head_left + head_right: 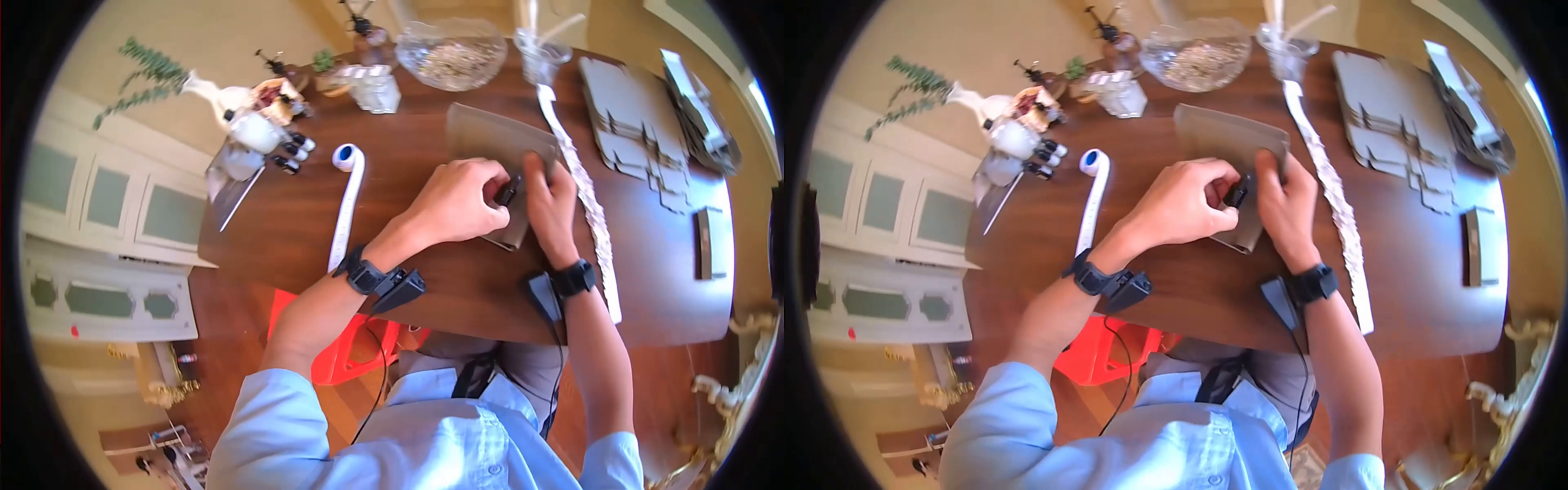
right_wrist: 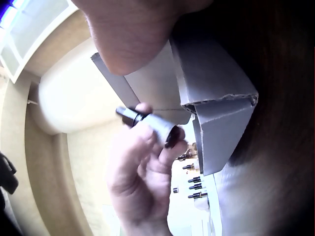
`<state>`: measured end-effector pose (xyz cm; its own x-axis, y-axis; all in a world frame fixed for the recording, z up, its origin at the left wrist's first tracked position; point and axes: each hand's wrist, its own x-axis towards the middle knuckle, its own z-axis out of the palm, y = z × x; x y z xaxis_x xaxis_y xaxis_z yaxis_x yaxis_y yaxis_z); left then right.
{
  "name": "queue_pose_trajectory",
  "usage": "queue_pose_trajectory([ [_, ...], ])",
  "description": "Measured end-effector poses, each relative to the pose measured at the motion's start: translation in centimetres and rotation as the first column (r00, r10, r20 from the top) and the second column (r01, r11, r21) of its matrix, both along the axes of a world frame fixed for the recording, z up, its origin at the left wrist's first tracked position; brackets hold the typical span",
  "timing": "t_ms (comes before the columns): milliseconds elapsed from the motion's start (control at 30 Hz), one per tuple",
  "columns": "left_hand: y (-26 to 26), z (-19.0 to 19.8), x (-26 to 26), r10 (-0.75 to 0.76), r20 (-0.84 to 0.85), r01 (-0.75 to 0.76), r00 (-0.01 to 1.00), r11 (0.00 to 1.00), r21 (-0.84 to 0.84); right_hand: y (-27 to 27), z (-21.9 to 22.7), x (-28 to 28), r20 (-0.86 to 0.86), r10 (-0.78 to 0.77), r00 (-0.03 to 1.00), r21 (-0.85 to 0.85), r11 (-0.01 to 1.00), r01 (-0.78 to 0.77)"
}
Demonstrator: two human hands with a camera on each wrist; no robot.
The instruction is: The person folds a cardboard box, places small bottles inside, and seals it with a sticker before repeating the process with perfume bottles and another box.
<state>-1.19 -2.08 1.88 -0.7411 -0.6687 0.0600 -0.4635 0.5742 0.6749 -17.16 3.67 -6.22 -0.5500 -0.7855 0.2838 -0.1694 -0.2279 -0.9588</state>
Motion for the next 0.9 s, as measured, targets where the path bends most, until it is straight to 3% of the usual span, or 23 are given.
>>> queue_pose_trajectory([
  [67,-0.2,1.0,2.8,0.109,-0.183,-0.107,0.977,0.994,0.022,0.3,0.3,-0.2,-0.003,0.017,1.0,0.036,0.999,-0.017],
  [167,-1.4,1.8,8.4,0.302,-0.308,-0.295,0.902,0.953,0.07,0.4,0.4,-0.2,-0.025,-0.006,1.0,0.056,0.998,0.008],
  [267,-4.1,0.9,15.2,0.523,-0.425,-0.536,0.739,0.838,0.102,0.4,0.3,-0.3,-0.015,-0.002,1.0,0.083,0.997,0.004],
  [400,-7.7,-1.1,24.2,0.695,-0.44,-0.758,0.568,0.65,0.048,0.1,-0.1,-0.3,-0.056,-0.035,0.998,0.076,0.996,0.04],
  [533,-10.1,-3.0,29.0,0.788,-0.315,-0.839,0.529,0.542,-0.051,0.2,-0.1,-0.4,-0.071,-0.038,0.997,0.087,0.995,0.044],
  [667,-12.0,-4.8,30.4,0.796,-0.269,-0.84,0.542,0.514,-0.173,0.4,0.4,-0.2,-0.091,-0.064,0.994,0.114,0.991,0.074],
  [900,-11.9,-5.8,29.7,0.8,-0.215,-0.828,0.559,0.527,-0.192,0.5,0.2,-0.2,-0.117,-0.081,0.99,0.104,0.99,0.093],
])
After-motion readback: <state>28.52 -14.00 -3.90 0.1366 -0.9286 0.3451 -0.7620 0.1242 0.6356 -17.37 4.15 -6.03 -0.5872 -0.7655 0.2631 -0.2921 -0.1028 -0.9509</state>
